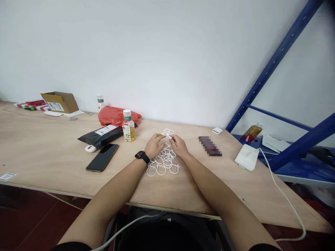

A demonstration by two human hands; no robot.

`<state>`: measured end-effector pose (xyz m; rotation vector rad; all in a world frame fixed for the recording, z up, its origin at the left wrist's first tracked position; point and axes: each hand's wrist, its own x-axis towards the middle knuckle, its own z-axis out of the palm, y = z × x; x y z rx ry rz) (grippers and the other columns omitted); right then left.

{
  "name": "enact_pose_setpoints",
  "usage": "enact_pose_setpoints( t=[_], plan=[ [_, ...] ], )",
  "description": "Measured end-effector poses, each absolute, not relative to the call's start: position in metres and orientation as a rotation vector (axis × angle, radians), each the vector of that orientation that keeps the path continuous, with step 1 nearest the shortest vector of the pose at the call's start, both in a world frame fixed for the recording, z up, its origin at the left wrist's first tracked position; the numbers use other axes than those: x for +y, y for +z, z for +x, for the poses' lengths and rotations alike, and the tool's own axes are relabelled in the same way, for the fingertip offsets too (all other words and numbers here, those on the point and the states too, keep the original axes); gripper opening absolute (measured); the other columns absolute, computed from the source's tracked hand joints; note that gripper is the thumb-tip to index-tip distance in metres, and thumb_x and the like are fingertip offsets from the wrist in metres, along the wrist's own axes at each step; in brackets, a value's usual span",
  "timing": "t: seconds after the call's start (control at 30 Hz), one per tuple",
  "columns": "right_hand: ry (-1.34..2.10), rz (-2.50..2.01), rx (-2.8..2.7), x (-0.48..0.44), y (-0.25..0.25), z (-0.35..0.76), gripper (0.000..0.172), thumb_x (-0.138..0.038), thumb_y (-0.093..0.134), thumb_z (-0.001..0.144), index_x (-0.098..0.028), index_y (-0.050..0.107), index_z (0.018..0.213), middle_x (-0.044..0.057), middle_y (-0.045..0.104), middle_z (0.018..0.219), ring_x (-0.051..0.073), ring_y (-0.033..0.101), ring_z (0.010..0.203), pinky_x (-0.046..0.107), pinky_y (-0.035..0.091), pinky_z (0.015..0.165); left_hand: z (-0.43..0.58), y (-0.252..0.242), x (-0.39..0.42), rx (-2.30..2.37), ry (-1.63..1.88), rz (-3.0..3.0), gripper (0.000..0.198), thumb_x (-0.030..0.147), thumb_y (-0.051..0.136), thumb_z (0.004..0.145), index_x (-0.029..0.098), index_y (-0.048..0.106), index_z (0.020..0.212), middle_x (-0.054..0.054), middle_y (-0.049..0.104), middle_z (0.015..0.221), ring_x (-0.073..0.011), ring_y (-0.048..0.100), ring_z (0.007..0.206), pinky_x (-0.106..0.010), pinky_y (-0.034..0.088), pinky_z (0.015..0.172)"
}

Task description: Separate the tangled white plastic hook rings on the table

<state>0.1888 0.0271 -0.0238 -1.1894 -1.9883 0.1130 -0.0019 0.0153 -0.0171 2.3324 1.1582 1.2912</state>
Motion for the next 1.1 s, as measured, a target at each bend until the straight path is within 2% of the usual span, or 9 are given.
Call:
enact_pose_setpoints(
  t=[0.13, 0.27, 0.37, 0.5, 0.6, 0.7, 0.97, 1.1],
  plan=[
    [0.063, -1.13, -2.107, 0.019, -0.021, 0.181, 0.022, -0.032, 0.041, 0.095, -0.021, 0.057, 0.084, 0.004, 0.063, 0.08, 0.02, 0.056, 0.08, 0.029, 0.04, 0.074, -0.001, -0.016, 0.015, 1.037, 1.345, 2.351, 0.04, 0.018, 0.055, 0.085, 0.021, 0.058, 0.124, -0.01, 0.055, 0.125, -0.0187, 0.059, 0.103, -0.035, 0.051, 0.092],
    [0.03, -1.111, -2.183, 0.015, -0.02, 0.18, 0.025, -0.03, 0.039, 0.095, -0.022, 0.052, 0.075, 0.003, 0.059, 0.073, 0.018, 0.053, 0.073, 0.028, 0.037, 0.068, -0.001, -0.013, 0.013, 1.068, 1.305, 2.311, 0.023, 0.025, 0.056, 0.088, 0.019, 0.065, 0.108, -0.008, 0.064, 0.111, -0.0143, 0.061, 0.081, -0.031, 0.053, 0.081],
    [0.016, -1.109, -2.204, 0.014, -0.019, 0.18, 0.026, -0.029, 0.039, 0.094, -0.022, 0.052, 0.073, 0.003, 0.059, 0.071, 0.018, 0.053, 0.071, 0.027, 0.035, 0.067, -0.001, -0.013, 0.014, 1.093, 1.224, 2.334, 0.02, 0.03, 0.057, 0.089, 0.019, 0.066, 0.103, -0.005, 0.068, 0.094, -0.0139, 0.059, 0.074, -0.029, 0.051, 0.076],
    [0.037, -1.122, -2.179, 0.013, -0.019, 0.181, 0.027, -0.027, 0.039, 0.092, -0.021, 0.054, 0.071, 0.002, 0.06, 0.069, 0.017, 0.053, 0.069, 0.027, 0.036, 0.067, -0.001, -0.011, 0.013, 1.078, 1.164, 2.428, 0.022, 0.033, 0.053, 0.092, 0.018, 0.068, 0.097, -0.005, 0.066, 0.085, -0.015, 0.059, 0.079, -0.027, 0.047, 0.075],
    [0.099, -1.122, -2.086, 0.013, -0.019, 0.182, 0.015, -0.025, 0.046, 0.086, -0.021, 0.061, 0.086, 0.001, 0.062, 0.072, 0.017, 0.056, 0.071, 0.026, 0.04, 0.068, 0.0, -0.009, 0.01, 1.108, 1.13, 2.463, 0.023, 0.033, 0.052, 0.092, 0.018, 0.069, 0.093, -0.005, 0.065, 0.083, -0.0151, 0.058, 0.078, -0.027, 0.045, 0.074],
    [0.111, -1.043, -2.044, 0.012, -0.019, 0.181, 0.02, -0.022, 0.049, 0.083, -0.021, 0.062, 0.097, 0.002, 0.066, 0.082, 0.017, 0.059, 0.076, 0.027, 0.043, 0.072, 0.002, -0.007, 0.008, 1.116, 1.104, 2.481, 0.023, 0.033, 0.051, 0.092, 0.018, 0.069, 0.091, -0.004, 0.064, 0.081, -0.0151, 0.057, 0.076, -0.027, 0.044, 0.073],
    [0.065, -0.983, -2.021, 0.014, -0.021, 0.178, 0.021, -0.014, 0.049, 0.075, -0.021, 0.067, 0.083, 0.003, 0.068, 0.079, 0.017, 0.061, 0.074, 0.028, 0.046, 0.073, 0.003, -0.008, 0.007, 1.121, 1.103, 2.5, 0.02, 0.03, 0.053, 0.09, 0.017, 0.068, 0.088, -0.004, 0.063, 0.079, -0.0146, 0.056, 0.073, -0.026, 0.043, 0.07],
    [0.202, -1.017, -1.871, 0.019, -0.024, 0.178, 0.021, -0.015, 0.048, 0.074, -0.021, 0.068, 0.074, 0.001, 0.068, 0.073, 0.017, 0.062, 0.071, 0.028, 0.047, 0.071, 0.006, -0.007, 0.007, 1.093, 1.104, 2.436, 0.018, 0.028, 0.055, 0.088, 0.017, 0.069, 0.088, -0.004, 0.066, 0.079, -0.014, 0.057, 0.071, -0.024, 0.043, 0.068]
  ],
)
